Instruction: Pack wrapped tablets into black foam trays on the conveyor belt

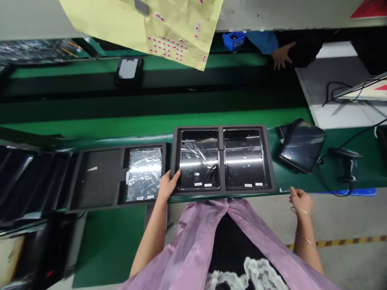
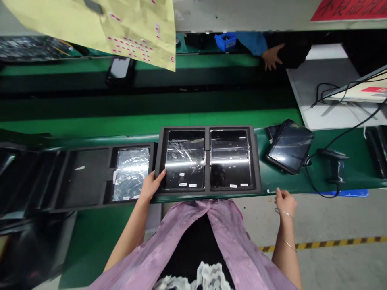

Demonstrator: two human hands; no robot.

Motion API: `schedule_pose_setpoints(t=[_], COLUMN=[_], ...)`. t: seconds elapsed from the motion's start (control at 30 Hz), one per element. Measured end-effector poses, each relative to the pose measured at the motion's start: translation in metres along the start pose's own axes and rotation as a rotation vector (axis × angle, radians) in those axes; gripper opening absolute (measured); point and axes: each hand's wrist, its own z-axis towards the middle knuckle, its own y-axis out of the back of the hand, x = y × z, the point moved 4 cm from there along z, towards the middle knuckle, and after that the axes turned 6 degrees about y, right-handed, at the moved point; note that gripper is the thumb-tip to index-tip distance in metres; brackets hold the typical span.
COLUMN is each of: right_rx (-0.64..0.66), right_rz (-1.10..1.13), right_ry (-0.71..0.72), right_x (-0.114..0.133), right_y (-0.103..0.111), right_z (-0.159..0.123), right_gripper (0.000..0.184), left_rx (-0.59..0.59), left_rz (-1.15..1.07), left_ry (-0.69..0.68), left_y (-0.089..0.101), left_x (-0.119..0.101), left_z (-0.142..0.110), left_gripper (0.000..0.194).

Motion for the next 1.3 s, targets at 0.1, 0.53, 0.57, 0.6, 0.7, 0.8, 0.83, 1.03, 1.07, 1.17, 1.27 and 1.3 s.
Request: schedule_pose_setpoints(t=[0.1,0.53,0.57,0.6,0.7,0.8,0.83,1.03,1.07,1.17,1.27,1.3], right_rx=[0.035,-0.192,-0.205,-0.227,-0.297,-0.2,-0.141,0.162,0.212,0.356,0.447,0.447], right_rz=[0.206,0.023,0.045,0.068,0.125,0.245,0.3,0.623,0.687,0.848,0.948,0.97], right_ry=[0.213,0.431,0.436,0.443,0.499,0.459,0.42,0.22,0.198,0.116,0.062,0.066], right_x=[0.061,0.143,0.143,0.142,0.144,0.143,0.141,0.137,0.139,0.15,0.164,0.169], right_y=[0.004,0.083,0.088,0.091,0.081,0.046,0.033,-0.009,-0.01,-0.007,0.012,0.023], right_z=[0.021,0.052,0.05,0.048,0.036,0.027,0.026,0.03,0.032,0.035,0.036,0.037], right_gripper=[0.071,0.049,0.049,0.049,0.049,0.049,0.051,0.069,0.069,0.065,0.061,0.06], left_rx=[-0.048,-0.064,-0.082,-0.101,-0.121,-0.073,-0.026,0.205,0.278,0.423,0.399,0.368], left_rz=[0.115,0.158,0.14,0.125,0.076,-0.012,-0.057,-0.481,-0.559,-0.622,-0.565,-0.546], left_ry=[-0.024,-0.2,-0.213,-0.225,-0.228,-0.142,-0.097,0.055,0.152,0.377,0.36,0.343], left_y=[0.015,0.055,0.059,0.062,0.06,0.038,0.027,-0.011,-0.014,-0.014,0.003,0.013], left_x=[-0.015,-0.125,-0.128,-0.128,-0.106,-0.059,-0.041,0.005,0.004,-0.01,-0.035,-0.044], left_z=[-0.009,-0.011,-0.013,-0.017,-0.024,-0.023,-0.02,0.0,0.003,0.007,0.01,0.011], left_gripper=[0.055,0.043,0.044,0.044,0.047,0.051,0.051,0.074,0.078,0.068,0.044,0.036])
